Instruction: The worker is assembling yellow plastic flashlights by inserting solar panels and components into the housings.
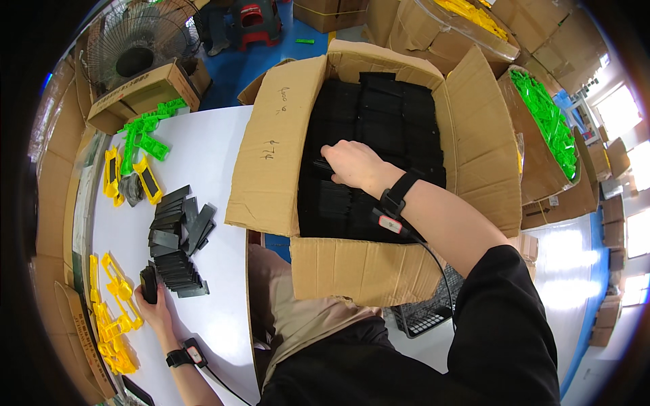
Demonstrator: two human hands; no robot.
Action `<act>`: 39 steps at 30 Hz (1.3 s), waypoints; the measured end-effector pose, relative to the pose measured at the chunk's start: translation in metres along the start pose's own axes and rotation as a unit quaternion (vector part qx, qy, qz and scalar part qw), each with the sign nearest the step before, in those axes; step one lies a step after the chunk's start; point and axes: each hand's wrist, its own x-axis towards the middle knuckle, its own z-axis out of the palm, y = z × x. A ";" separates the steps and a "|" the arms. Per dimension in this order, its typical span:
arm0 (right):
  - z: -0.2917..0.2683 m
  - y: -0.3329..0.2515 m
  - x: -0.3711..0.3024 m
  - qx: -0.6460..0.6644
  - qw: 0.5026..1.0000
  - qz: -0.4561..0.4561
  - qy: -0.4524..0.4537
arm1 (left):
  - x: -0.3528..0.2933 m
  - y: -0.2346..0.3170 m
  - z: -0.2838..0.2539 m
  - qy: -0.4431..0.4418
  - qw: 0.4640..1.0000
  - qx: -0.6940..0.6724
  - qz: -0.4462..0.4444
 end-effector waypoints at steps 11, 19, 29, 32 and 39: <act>-0.015 -0.003 -0.006 0.042 0.999 0.030 -0.005 | 0.000 0.000 0.000 -0.007 1.000 -0.009 -0.013; -0.022 0.039 -0.001 0.222 0.971 0.059 0.065 | 0.002 -0.006 0.003 0.001 1.000 0.000 -0.013; -0.095 0.083 0.056 0.067 0.975 0.093 0.189 | 0.001 -0.006 0.004 0.008 1.000 0.009 -0.010; -0.097 0.072 0.093 -0.047 0.980 0.072 0.178 | 0.000 -0.011 0.002 0.018 1.000 0.020 0.005; -0.064 0.100 0.132 -0.158 0.979 0.105 0.070 | 0.001 -0.003 0.004 0.008 1.000 0.002 -0.010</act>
